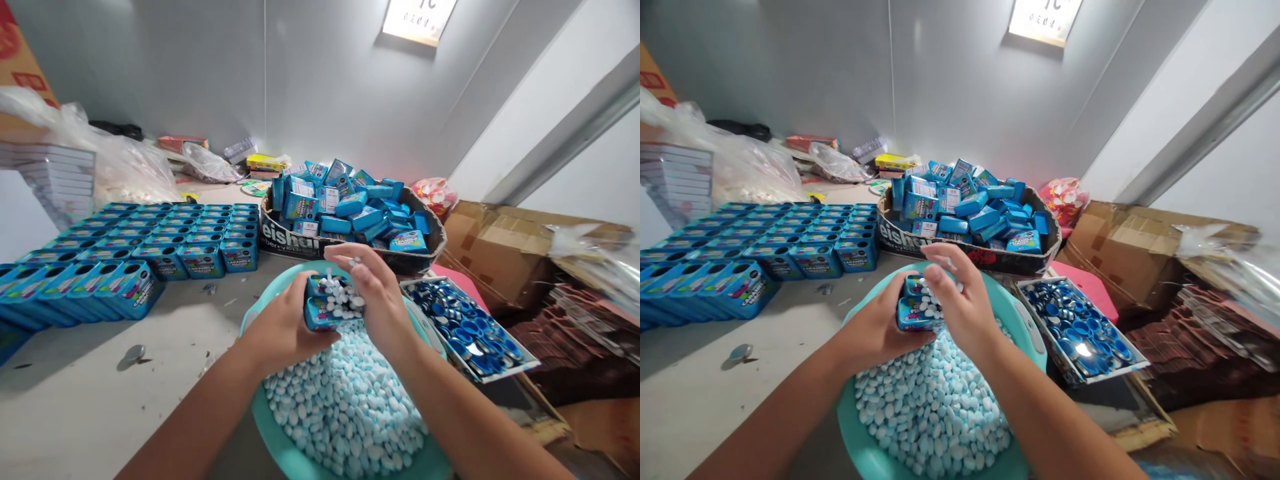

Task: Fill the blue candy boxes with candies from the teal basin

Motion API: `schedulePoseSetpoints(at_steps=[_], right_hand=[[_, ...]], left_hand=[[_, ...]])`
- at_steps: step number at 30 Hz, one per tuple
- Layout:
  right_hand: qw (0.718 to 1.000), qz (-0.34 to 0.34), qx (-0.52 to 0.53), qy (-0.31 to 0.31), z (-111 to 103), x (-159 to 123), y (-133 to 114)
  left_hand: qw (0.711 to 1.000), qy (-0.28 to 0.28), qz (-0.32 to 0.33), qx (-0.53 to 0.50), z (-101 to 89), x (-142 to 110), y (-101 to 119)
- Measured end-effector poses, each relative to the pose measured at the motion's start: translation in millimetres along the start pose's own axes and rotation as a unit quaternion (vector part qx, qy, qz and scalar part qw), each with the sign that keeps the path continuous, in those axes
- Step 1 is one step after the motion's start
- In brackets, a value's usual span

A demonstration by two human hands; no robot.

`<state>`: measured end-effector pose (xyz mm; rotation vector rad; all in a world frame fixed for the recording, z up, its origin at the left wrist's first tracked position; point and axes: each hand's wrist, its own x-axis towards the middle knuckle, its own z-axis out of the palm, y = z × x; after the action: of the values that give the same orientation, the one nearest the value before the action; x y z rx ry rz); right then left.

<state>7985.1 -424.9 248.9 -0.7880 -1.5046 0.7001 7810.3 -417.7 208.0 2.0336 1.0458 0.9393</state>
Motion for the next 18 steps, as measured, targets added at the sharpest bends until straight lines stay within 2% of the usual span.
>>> schedulePoseSetpoints(at_steps=[3, 5, 7, 10, 11, 13, 18], right_hand=[[0.995, 0.088, -0.040, 0.031, -26, -1, 0], [0.979, 0.141, -0.145, 0.003, -48, -6, 5], [0.937, 0.204, -0.266, -0.101, -67, -12, 17], [0.833, 0.275, -0.380, -0.294, -79, -17, 42], [0.811, 0.275, -0.393, -0.334, -78, -18, 49], [0.805, 0.249, -0.382, -0.380, -73, -21, 59], [0.854, 0.184, -0.279, -0.399, -54, -36, 54]], left_hand=[[1.000, 0.004, 0.001, -0.013, -0.4, -1, -1], [1.000, 0.007, -0.012, -0.016, -0.5, -1, -1], [1.000, 0.005, -0.016, -0.021, -0.4, -1, -1], [0.999, 0.006, 0.000, -0.034, -0.2, -1, -1], [0.999, 0.008, 0.006, -0.036, -0.2, -1, -2], [0.999, 0.015, 0.012, -0.036, 0.0, 0, -3], [0.998, 0.023, 0.016, -0.054, -0.1, 1, -2]])
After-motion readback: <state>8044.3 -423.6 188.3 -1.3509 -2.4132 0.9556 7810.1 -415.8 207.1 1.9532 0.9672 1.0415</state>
